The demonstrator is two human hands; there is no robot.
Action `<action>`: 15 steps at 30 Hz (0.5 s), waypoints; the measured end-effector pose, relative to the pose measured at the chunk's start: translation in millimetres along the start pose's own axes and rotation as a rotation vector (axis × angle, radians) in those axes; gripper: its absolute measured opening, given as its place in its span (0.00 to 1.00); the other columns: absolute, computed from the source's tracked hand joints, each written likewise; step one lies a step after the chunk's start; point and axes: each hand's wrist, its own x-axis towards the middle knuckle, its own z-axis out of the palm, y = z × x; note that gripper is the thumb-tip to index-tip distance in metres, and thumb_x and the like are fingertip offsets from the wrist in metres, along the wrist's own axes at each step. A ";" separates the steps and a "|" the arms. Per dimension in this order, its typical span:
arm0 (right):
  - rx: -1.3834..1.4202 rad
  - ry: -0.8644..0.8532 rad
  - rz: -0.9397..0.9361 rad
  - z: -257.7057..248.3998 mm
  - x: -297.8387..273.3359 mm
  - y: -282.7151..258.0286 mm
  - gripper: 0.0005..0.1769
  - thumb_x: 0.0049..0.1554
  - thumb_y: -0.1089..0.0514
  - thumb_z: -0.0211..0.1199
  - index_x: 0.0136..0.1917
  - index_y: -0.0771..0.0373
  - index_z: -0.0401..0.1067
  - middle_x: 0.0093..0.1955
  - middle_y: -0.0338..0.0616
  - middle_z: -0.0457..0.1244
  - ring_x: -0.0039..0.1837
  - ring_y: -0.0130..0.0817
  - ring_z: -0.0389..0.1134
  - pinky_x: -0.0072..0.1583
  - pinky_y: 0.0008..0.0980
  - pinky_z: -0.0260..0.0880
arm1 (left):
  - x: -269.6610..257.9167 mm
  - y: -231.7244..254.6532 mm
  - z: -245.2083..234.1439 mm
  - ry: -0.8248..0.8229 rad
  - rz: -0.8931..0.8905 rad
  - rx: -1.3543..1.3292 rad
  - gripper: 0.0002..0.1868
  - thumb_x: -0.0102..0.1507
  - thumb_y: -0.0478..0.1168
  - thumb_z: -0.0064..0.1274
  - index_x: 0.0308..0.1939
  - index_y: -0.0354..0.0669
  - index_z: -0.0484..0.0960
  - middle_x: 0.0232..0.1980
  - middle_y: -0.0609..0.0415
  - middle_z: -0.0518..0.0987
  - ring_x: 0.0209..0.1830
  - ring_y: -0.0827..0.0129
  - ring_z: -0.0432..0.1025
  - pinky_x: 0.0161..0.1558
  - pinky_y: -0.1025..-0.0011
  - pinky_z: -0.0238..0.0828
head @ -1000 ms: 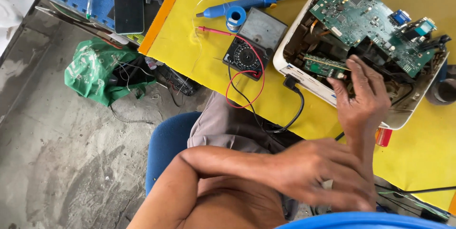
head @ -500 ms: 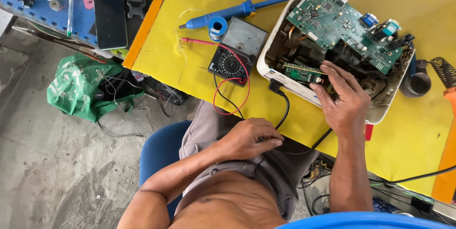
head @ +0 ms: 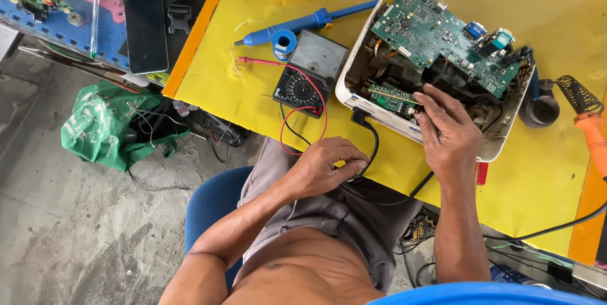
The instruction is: The person removes a small circuit board from a larger electronic device and places it on the table. They then use a multimeter to test the circuit board by touching the probes to different points on it.
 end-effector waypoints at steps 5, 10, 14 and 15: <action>0.021 0.041 -0.040 3.8 -2.9 3.8 0.15 0.63 0.73 0.66 0.63 0.67 0.80 0.61 0.62 0.69 0.62 0.58 0.71 0.61 0.48 0.72 | -0.1 1.8 7.3 -0.005 0.004 0.001 0.07 0.69 0.38 0.56 0.47 0.42 0.87 0.41 0.47 0.84 0.38 0.58 0.80 0.44 0.63 0.76; 0.011 0.079 -0.087 5.0 -5.2 11.7 0.12 0.63 0.73 0.68 0.60 0.69 0.81 0.57 0.60 0.70 0.61 0.57 0.72 0.61 0.48 0.73 | -1.4 0.9 12.2 -0.017 -0.001 -0.004 0.08 0.69 0.39 0.56 0.47 0.40 0.87 0.40 0.46 0.84 0.38 0.57 0.79 0.44 0.61 0.76; -0.002 0.101 -0.123 9.7 -4.1 17.4 0.10 0.64 0.73 0.69 0.59 0.70 0.81 0.57 0.58 0.70 0.61 0.56 0.73 0.61 0.47 0.73 | -4.7 -1.3 12.5 -0.001 -0.014 0.005 0.08 0.69 0.41 0.56 0.47 0.43 0.87 0.41 0.48 0.84 0.38 0.59 0.79 0.44 0.62 0.76; -0.021 0.111 -0.134 9.6 -4.4 20.3 0.10 0.64 0.74 0.69 0.59 0.70 0.81 0.57 0.58 0.71 0.60 0.55 0.73 0.61 0.46 0.73 | -4.9 -2.0 14.1 -0.002 -0.018 -0.005 0.08 0.69 0.41 0.56 0.47 0.44 0.87 0.41 0.49 0.84 0.38 0.60 0.79 0.45 0.62 0.76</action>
